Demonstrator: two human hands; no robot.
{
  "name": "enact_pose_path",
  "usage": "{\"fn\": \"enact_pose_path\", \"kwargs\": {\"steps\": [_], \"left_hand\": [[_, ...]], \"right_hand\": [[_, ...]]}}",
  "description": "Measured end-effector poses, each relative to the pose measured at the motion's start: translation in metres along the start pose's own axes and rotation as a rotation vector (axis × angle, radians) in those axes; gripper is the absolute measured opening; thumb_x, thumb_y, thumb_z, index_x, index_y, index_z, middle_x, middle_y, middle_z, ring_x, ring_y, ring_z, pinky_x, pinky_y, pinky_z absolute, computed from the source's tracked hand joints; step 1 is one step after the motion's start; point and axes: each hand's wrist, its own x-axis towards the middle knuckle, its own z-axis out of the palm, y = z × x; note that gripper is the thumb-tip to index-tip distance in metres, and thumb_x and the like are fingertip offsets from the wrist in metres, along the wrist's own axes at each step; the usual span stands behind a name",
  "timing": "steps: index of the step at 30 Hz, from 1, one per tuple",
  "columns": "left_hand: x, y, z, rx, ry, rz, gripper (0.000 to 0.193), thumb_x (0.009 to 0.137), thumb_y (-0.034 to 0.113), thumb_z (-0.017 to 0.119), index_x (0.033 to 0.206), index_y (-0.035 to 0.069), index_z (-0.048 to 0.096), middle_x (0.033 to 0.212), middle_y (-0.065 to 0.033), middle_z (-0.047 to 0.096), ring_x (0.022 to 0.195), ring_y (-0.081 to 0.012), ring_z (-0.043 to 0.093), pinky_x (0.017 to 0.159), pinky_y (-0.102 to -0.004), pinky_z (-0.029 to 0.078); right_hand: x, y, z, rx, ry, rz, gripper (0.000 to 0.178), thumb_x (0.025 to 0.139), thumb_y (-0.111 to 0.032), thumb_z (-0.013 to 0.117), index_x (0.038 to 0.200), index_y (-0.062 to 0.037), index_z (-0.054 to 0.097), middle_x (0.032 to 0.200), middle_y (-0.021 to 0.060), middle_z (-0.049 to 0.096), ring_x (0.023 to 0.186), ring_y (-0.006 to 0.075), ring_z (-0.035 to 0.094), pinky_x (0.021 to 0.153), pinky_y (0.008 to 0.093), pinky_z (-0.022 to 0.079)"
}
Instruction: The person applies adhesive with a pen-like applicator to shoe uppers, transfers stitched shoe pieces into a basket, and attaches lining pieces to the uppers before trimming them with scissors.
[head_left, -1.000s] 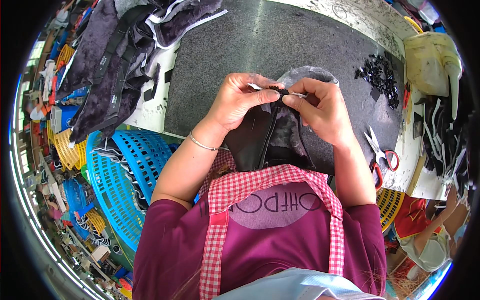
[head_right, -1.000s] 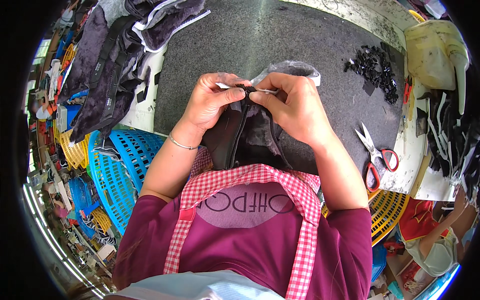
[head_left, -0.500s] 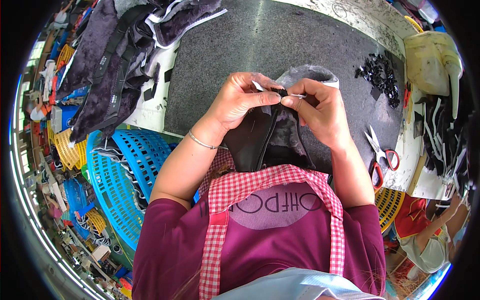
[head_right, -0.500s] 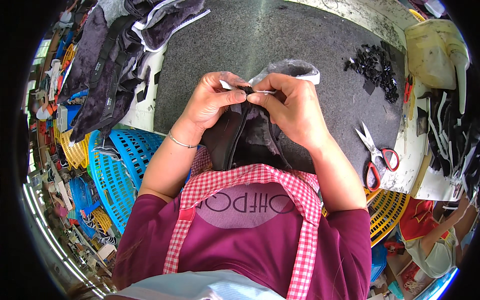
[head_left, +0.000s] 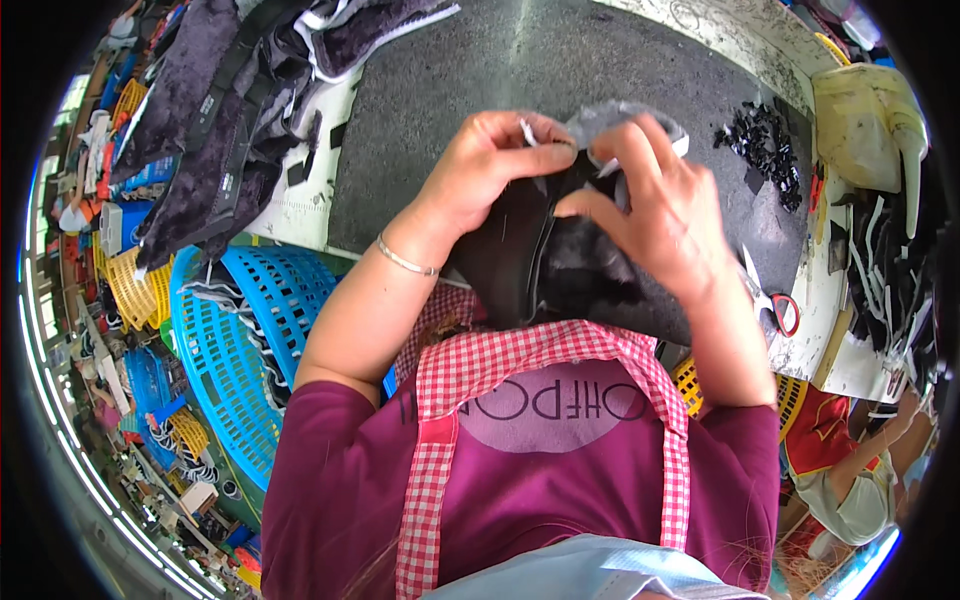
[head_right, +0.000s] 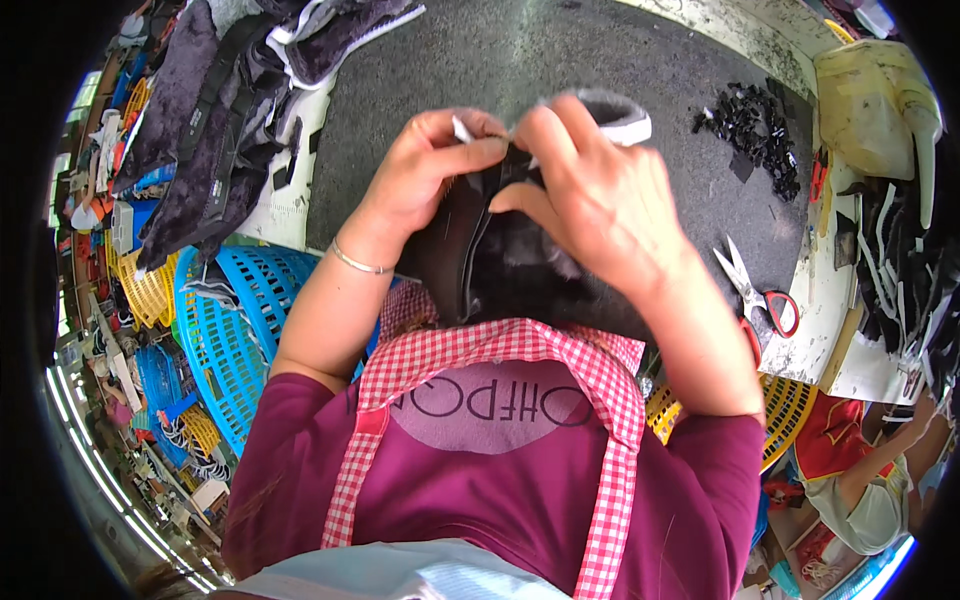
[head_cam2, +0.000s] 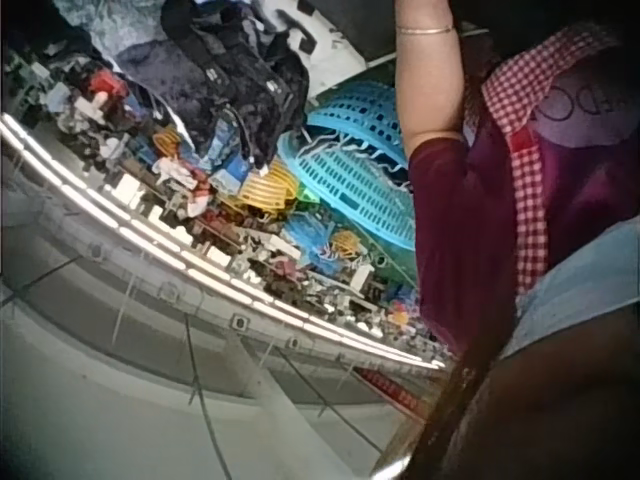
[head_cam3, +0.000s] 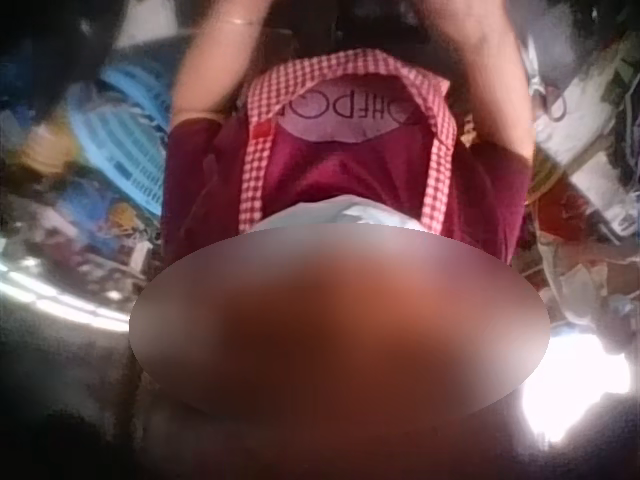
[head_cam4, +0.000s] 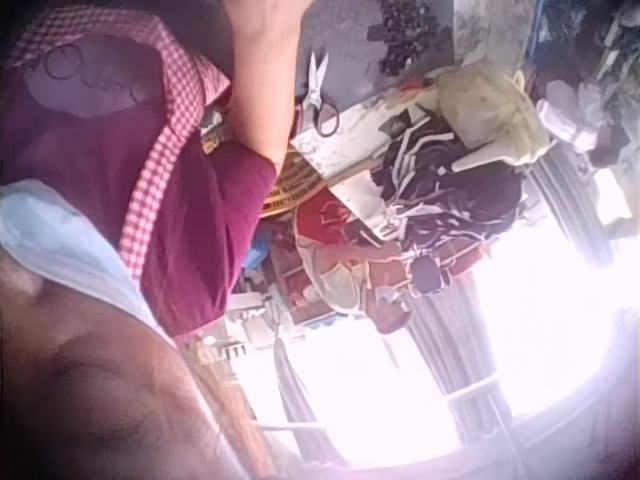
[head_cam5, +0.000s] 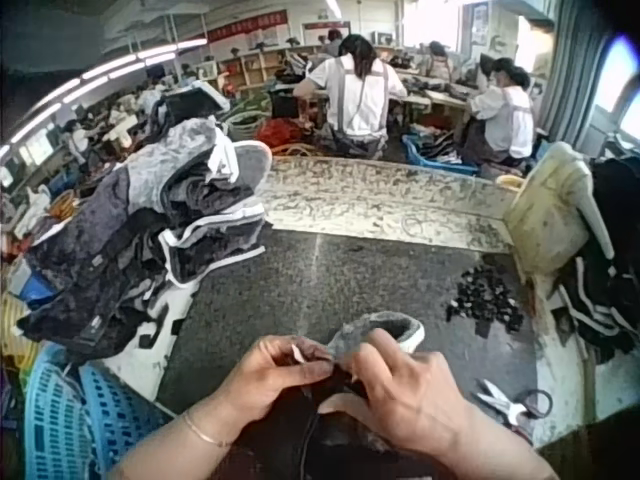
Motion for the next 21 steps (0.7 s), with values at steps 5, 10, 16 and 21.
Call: {"fn": "enact_pose_path", "kwargs": {"steps": [5,10,16,21], "left_hand": [[0.009,0.0,-0.003,-0.237,-0.047,-0.101,0.011,0.083,0.007,0.071,0.092,0.001,0.071,0.09,-0.0055,0.071,0.082,-0.0118,0.065,0.081,-0.0257,0.05],[0.024,-0.003,0.0,-0.085,0.029,-0.053,0.012,0.083,0.005,0.067,0.094,0.001,0.07,0.091,-0.0046,0.07,0.081,-0.0108,0.064,0.079,-0.0249,0.05],[0.039,0.019,-0.011,0.406,0.236,0.24,0.014,0.084,0.006,0.069,0.097,0.001,0.069,0.087,-0.0009,0.069,0.077,-0.0062,0.061,0.071,-0.0218,0.048],[0.026,0.087,0.008,0.758,0.229,0.95,0.032,0.081,0.011,0.078,0.107,0.004,0.061,0.103,-0.0028,0.064,0.081,-0.0085,0.059,0.066,-0.0211,0.045]], "right_hand": [[0.028,0.001,-0.012,-0.368,-0.109,-0.369,0.026,0.077,-0.028,0.068,0.092,-0.0094,0.059,0.085,0.0019,0.054,0.075,0.0152,0.064,0.054,0.0292,0.054],[0.038,0.006,-0.007,-0.511,-0.174,-0.562,0.01,0.078,-0.017,0.06,0.08,-0.0065,0.06,0.076,0.0025,0.055,0.078,0.0155,0.061,0.056,0.027,0.054],[0.007,-0.045,-0.016,-0.006,-0.317,-0.578,0.011,0.072,-0.015,0.062,0.072,-0.0065,0.054,0.073,0.0049,0.052,0.071,0.0189,0.059,0.053,0.0331,0.05],[0.016,-0.032,-0.019,0.405,-0.107,-0.093,0.013,0.086,-0.01,0.061,0.076,-0.0011,0.059,0.073,0.0075,0.058,0.067,0.0195,0.06,0.057,0.0325,0.049]]}}
